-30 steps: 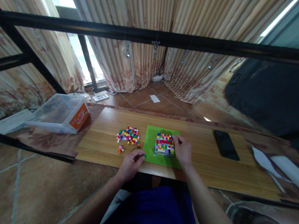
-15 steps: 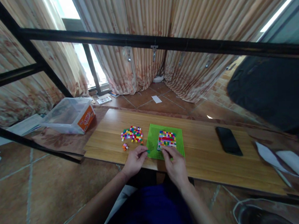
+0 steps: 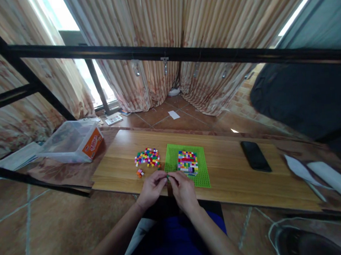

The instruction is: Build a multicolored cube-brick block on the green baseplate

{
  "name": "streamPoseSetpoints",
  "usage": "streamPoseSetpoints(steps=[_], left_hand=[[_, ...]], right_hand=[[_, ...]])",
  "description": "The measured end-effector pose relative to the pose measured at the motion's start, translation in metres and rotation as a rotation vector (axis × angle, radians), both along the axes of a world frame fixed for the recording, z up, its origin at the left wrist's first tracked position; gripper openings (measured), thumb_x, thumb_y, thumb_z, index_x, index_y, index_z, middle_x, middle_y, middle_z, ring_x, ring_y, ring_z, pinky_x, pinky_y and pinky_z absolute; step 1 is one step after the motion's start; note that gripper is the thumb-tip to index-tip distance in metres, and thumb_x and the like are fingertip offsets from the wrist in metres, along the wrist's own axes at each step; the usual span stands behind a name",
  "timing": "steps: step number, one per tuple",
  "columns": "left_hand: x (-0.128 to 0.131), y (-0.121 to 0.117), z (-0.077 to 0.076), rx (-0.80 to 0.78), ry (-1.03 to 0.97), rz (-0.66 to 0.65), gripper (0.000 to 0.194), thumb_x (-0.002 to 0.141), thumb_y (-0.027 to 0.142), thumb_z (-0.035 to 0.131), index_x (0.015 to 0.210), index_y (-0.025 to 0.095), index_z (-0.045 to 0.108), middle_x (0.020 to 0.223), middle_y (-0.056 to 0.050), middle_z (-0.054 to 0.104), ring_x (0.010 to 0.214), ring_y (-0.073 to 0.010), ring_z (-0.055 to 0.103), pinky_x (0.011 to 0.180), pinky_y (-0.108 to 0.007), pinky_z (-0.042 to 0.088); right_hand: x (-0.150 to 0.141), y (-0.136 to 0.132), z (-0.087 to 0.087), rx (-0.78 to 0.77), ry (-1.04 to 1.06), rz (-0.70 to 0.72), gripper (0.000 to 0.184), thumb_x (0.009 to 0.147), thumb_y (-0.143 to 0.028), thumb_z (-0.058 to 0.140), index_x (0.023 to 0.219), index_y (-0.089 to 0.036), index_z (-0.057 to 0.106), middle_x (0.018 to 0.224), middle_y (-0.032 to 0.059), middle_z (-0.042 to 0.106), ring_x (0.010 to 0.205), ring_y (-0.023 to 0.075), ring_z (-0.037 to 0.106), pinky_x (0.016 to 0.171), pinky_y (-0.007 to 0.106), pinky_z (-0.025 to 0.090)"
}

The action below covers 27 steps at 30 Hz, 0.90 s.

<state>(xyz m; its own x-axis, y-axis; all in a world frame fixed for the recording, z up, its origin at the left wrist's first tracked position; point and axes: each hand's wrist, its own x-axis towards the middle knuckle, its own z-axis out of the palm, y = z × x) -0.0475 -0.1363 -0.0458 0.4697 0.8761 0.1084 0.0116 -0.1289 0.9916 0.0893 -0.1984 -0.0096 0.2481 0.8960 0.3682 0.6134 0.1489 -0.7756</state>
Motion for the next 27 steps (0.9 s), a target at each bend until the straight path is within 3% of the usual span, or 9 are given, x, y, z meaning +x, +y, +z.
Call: streamPoseSetpoints(steps=[3,7,9,12,21,27], left_hand=[[0.001,-0.001,0.002,-0.029,0.008,0.001,0.025,0.086,0.030,0.061,0.107,0.018,0.062,0.093,-0.006,0.070,0.088,-0.0180,0.068,0.077,-0.029,0.055],[0.001,-0.002,0.001,0.018,0.072,0.011,0.022,0.085,0.028,0.061,0.104,0.018,0.062,0.090,-0.005,0.070,0.086,-0.0173,0.068,0.080,-0.029,0.054],[0.001,-0.001,0.001,0.038,0.094,0.014,0.021,0.085,0.028,0.061,0.104,0.018,0.062,0.088,-0.004,0.070,0.084,-0.0169,0.068,0.079,-0.029,0.053],[0.001,-0.001,0.002,0.062,0.127,0.009,0.021,0.086,0.028,0.060,0.104,0.018,0.062,0.085,-0.004,0.071,0.081,-0.0167,0.067,0.076,-0.028,0.052],[0.002,-0.003,0.006,0.083,0.183,0.022,0.019,0.086,0.028,0.058,0.102,0.019,0.062,0.083,-0.002,0.070,0.078,-0.0156,0.066,0.074,-0.027,0.051],[0.002,-0.003,0.007,0.106,0.215,0.024,0.018,0.087,0.028,0.057,0.101,0.018,0.062,0.083,-0.003,0.069,0.078,-0.0150,0.065,0.073,-0.026,0.050]], right_hand=[[0.022,-0.005,0.006,0.036,0.072,-0.116,0.024,0.093,-0.029,0.051,0.097,-0.023,0.074,0.093,0.0066,0.073,0.086,0.0191,0.067,0.078,0.032,0.052],[0.064,-0.005,0.011,0.013,0.146,-0.421,0.028,0.087,-0.041,0.057,0.090,-0.020,0.075,0.088,0.0074,0.073,0.074,0.0188,0.065,0.068,0.030,0.050],[0.080,0.000,0.011,-0.016,0.137,-0.493,0.032,0.085,-0.045,0.059,0.090,-0.018,0.075,0.086,0.0075,0.073,0.071,0.0188,0.063,0.067,0.031,0.048],[0.090,0.009,0.006,-0.020,0.128,-0.501,0.034,0.084,-0.047,0.058,0.089,-0.017,0.075,0.085,0.0081,0.073,0.073,0.0197,0.064,0.069,0.032,0.048],[0.083,0.019,-0.007,0.023,0.001,-0.472,0.032,0.086,-0.045,0.058,0.086,-0.017,0.074,0.084,0.0085,0.073,0.073,0.0199,0.064,0.070,0.032,0.047],[0.085,0.021,-0.009,0.077,0.059,-0.401,0.030,0.084,-0.045,0.061,0.082,-0.018,0.075,0.083,0.0074,0.072,0.073,0.0187,0.063,0.070,0.031,0.049]])
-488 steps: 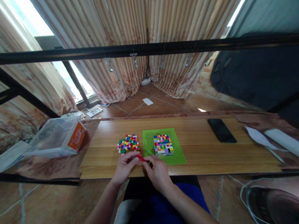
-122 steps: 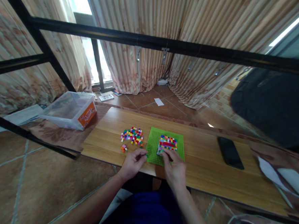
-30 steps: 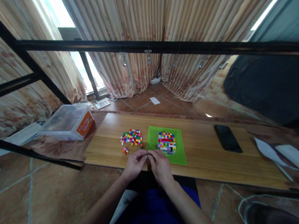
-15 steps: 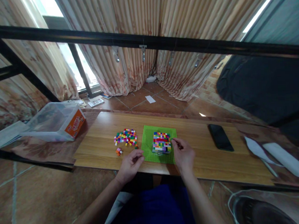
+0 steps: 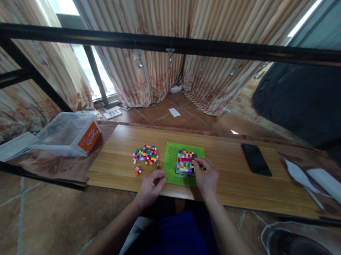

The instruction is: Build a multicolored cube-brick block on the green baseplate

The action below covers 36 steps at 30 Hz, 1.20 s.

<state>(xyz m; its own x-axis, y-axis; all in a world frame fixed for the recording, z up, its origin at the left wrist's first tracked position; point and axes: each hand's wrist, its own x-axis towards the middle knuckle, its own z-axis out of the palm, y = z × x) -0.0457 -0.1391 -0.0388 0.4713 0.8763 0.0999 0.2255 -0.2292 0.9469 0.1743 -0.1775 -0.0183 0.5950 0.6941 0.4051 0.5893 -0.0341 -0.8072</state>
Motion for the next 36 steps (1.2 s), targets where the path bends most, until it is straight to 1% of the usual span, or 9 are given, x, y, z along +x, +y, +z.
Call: streamPoseSetpoints(steps=[4,8,11,15,19,25,30,33,36], left_hand=[[0.000,0.000,0.003,0.019,0.021,-0.012,0.016,0.088,0.029,0.056,0.098,0.018,0.063,0.080,-0.002,0.067,0.075,-0.0143,0.063,0.071,-0.025,0.049],[0.000,-0.001,0.005,0.016,0.028,-0.010,0.016,0.088,0.029,0.057,0.096,0.018,0.064,0.080,-0.002,0.067,0.075,-0.0143,0.062,0.071,-0.025,0.049],[0.001,-0.001,0.005,0.006,0.018,-0.002,0.015,0.087,0.029,0.057,0.096,0.019,0.064,0.080,-0.002,0.068,0.075,-0.0145,0.063,0.071,-0.025,0.049],[0.001,-0.001,0.005,0.012,0.011,0.011,0.014,0.087,0.028,0.057,0.095,0.019,0.064,0.080,-0.001,0.068,0.075,-0.0144,0.064,0.071,-0.025,0.050],[0.001,-0.001,0.006,0.028,0.036,0.006,0.014,0.087,0.027,0.057,0.094,0.019,0.064,0.080,-0.001,0.068,0.076,-0.0144,0.064,0.072,-0.025,0.050],[0.001,-0.001,0.005,0.027,0.045,0.001,0.014,0.087,0.026,0.056,0.096,0.018,0.064,0.083,-0.002,0.069,0.077,-0.0139,0.065,0.072,-0.025,0.051],[0.002,-0.001,0.003,0.026,0.044,0.005,0.016,0.087,0.027,0.057,0.099,0.019,0.063,0.082,-0.002,0.069,0.077,-0.0143,0.064,0.072,-0.025,0.051],[0.001,-0.001,0.004,-0.001,0.030,0.019,0.016,0.086,0.028,0.058,0.098,0.019,0.064,0.081,-0.002,0.068,0.076,-0.0147,0.064,0.072,-0.026,0.051],[0.000,-0.001,0.005,-0.021,0.011,0.002,0.016,0.086,0.029,0.059,0.097,0.018,0.064,0.080,-0.002,0.068,0.076,-0.0151,0.065,0.072,-0.026,0.051]], right_hand=[[0.002,-0.003,0.000,0.009,0.065,0.018,0.031,0.083,-0.045,0.061,0.083,-0.018,0.075,0.086,0.0081,0.073,0.078,0.0197,0.065,0.073,0.032,0.050],[0.008,-0.005,0.001,0.006,0.169,-0.072,0.038,0.085,-0.049,0.057,0.089,-0.016,0.075,0.090,0.0102,0.075,0.083,0.0223,0.067,0.078,0.034,0.050],[0.016,-0.001,-0.003,-0.021,0.218,-0.108,0.045,0.085,-0.052,0.055,0.098,-0.014,0.074,0.096,0.0126,0.074,0.085,0.0230,0.067,0.079,0.036,0.050],[0.019,0.011,-0.009,-0.066,0.262,-0.079,0.057,0.083,-0.056,0.055,0.116,-0.010,0.066,0.107,0.0166,0.070,0.090,0.0231,0.065,0.080,0.037,0.050],[0.014,0.018,-0.011,-0.118,0.253,-0.033,0.060,0.082,-0.057,0.055,0.119,-0.009,0.064,0.111,0.0185,0.069,0.095,0.0241,0.064,0.086,0.039,0.048],[0.010,0.020,-0.012,-0.104,0.343,-0.025,0.056,0.079,-0.054,0.059,0.113,-0.010,0.067,0.104,0.0148,0.070,0.092,0.0228,0.063,0.086,0.039,0.048],[0.010,0.025,-0.018,-0.042,0.454,-0.042,0.054,0.074,-0.052,0.064,0.111,-0.012,0.067,0.094,0.0098,0.070,0.083,0.0190,0.063,0.079,0.035,0.049],[0.012,0.029,-0.021,-0.022,0.490,-0.026,0.052,0.072,-0.051,0.066,0.109,-0.014,0.068,0.087,0.0061,0.069,0.077,0.0171,0.062,0.076,0.033,0.049],[0.015,0.031,-0.020,-0.015,0.541,0.001,0.054,0.067,-0.052,0.070,0.106,-0.014,0.068,0.081,0.0041,0.069,0.072,0.0167,0.061,0.071,0.032,0.050]])
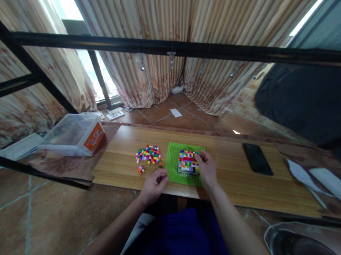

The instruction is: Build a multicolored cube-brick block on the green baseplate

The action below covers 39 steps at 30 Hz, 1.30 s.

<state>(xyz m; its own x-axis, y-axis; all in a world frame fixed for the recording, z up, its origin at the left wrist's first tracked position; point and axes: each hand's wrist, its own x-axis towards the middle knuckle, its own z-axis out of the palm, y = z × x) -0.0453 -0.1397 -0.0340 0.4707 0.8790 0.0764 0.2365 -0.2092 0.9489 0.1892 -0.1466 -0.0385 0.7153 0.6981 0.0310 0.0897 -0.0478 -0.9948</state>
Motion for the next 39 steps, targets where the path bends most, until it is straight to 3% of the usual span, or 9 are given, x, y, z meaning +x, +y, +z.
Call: streamPoseSetpoints(steps=[9,16,23,39], left_hand=[[-0.004,-0.003,-0.005,-0.027,-0.152,0.075,0.016,0.085,0.028,0.059,0.095,0.017,0.065,0.081,-0.003,0.069,0.075,-0.0147,0.065,0.070,-0.026,0.053],[-0.027,-0.003,-0.010,-0.045,-0.145,0.194,0.021,0.085,0.032,0.060,0.098,0.017,0.067,0.085,-0.005,0.071,0.075,-0.0157,0.067,0.069,-0.027,0.055],[-0.028,0.007,-0.010,0.038,-0.023,0.203,0.015,0.084,0.027,0.061,0.094,0.019,0.068,0.089,-0.005,0.073,0.084,-0.0188,0.070,0.078,-0.031,0.056],[-0.025,0.002,-0.003,0.129,0.108,0.189,0.014,0.088,0.025,0.057,0.097,0.019,0.065,0.091,-0.004,0.072,0.085,-0.0184,0.069,0.080,-0.029,0.055]], right_hand=[[0.012,-0.024,0.014,0.052,0.027,-0.095,0.050,0.078,-0.061,0.059,0.097,-0.016,0.069,0.091,0.0082,0.072,0.083,0.0181,0.065,0.068,0.028,0.048],[0.013,-0.048,-0.004,0.019,0.019,-0.133,0.048,0.077,-0.057,0.063,0.096,-0.015,0.071,0.090,0.0094,0.074,0.081,0.0198,0.067,0.071,0.031,0.051],[0.004,-0.033,-0.004,0.006,-0.082,-0.062,0.049,0.077,-0.053,0.061,0.105,-0.014,0.071,0.100,0.0113,0.074,0.089,0.0220,0.067,0.078,0.035,0.051],[-0.007,-0.010,-0.004,-0.007,0.031,-0.031,0.051,0.073,-0.051,0.065,0.107,-0.012,0.069,0.103,0.0130,0.073,0.089,0.0230,0.067,0.084,0.040,0.052]])
